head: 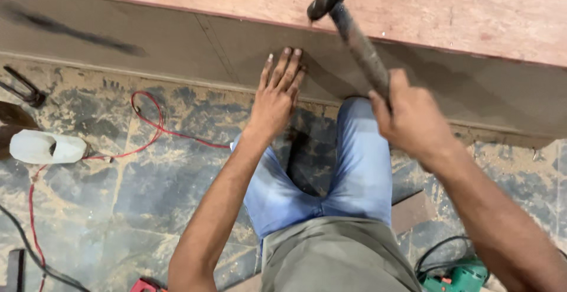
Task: The person attaches a wooden board to a structure by positioning nails along the edge by hand and driving them in using a hammer.
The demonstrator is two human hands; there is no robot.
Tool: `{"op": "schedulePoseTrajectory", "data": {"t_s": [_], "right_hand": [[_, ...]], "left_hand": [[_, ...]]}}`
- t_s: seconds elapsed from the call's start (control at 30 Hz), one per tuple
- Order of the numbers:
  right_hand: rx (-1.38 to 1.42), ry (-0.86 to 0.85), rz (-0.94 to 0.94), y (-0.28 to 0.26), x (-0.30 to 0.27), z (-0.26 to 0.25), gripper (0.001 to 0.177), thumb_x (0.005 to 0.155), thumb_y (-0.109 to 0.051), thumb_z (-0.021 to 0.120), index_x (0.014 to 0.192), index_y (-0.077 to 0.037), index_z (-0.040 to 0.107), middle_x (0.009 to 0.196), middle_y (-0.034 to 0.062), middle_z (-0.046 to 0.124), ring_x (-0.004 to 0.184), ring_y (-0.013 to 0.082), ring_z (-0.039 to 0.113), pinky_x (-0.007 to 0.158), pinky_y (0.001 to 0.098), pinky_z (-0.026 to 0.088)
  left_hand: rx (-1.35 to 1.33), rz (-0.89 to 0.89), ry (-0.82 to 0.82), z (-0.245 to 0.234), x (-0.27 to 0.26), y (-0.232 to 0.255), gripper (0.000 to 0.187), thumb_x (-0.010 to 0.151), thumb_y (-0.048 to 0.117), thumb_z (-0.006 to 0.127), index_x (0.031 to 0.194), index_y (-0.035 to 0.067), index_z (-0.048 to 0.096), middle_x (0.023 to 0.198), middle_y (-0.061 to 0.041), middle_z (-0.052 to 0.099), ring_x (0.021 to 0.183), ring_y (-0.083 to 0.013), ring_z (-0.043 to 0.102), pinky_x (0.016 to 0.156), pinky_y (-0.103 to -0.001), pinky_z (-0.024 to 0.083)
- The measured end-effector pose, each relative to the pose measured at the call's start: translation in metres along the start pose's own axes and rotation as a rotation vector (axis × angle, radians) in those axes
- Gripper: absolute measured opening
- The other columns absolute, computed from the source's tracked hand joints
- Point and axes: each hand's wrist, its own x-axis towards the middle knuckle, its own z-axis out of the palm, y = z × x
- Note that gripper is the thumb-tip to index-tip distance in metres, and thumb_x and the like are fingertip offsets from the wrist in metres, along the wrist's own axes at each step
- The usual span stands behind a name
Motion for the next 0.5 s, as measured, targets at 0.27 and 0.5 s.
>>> {"op": "schedulePoseTrajectory", "data": {"t_s": [0.27, 0.5], "right_hand": [[-0.034, 0.195, -0.19, 0.01, 0.007, 0.006, 0.018, 0.105, -0.013, 0.063, 0.104, 0.001, 0.052, 0.068, 0.0239, 0.062, 0.057, 0.0431, 0.063, 0.051, 0.0523, 0.049], [0.537, 0.459, -0.309, 0.007, -0.006, 0.006, 0.022, 0.11, -0.016, 0.052, 0.114, 0.004, 0.043, 0.072, 0.0154, 0.061, 0.064, 0.0341, 0.066, 0.061, 0.0466, 0.052]], "left_hand": [[0.031, -0.033, -0.055, -0.003, 0.006, -0.002, 0.048, 0.09, 0.011, 0.06, 0.136, 0.0, 0.064, 0.168, -0.014, 0.031, 0.157, -0.031, 0.023, 0.127, -0.062, 0.017], [0.034, -0.024, 0.02, 0.004, 0.003, -0.001, 0.033, 0.098, 0.011, 0.062, 0.129, 0.003, 0.069, 0.17, -0.009, 0.032, 0.159, -0.0267, 0.025, 0.129, -0.063, 0.018]]}}
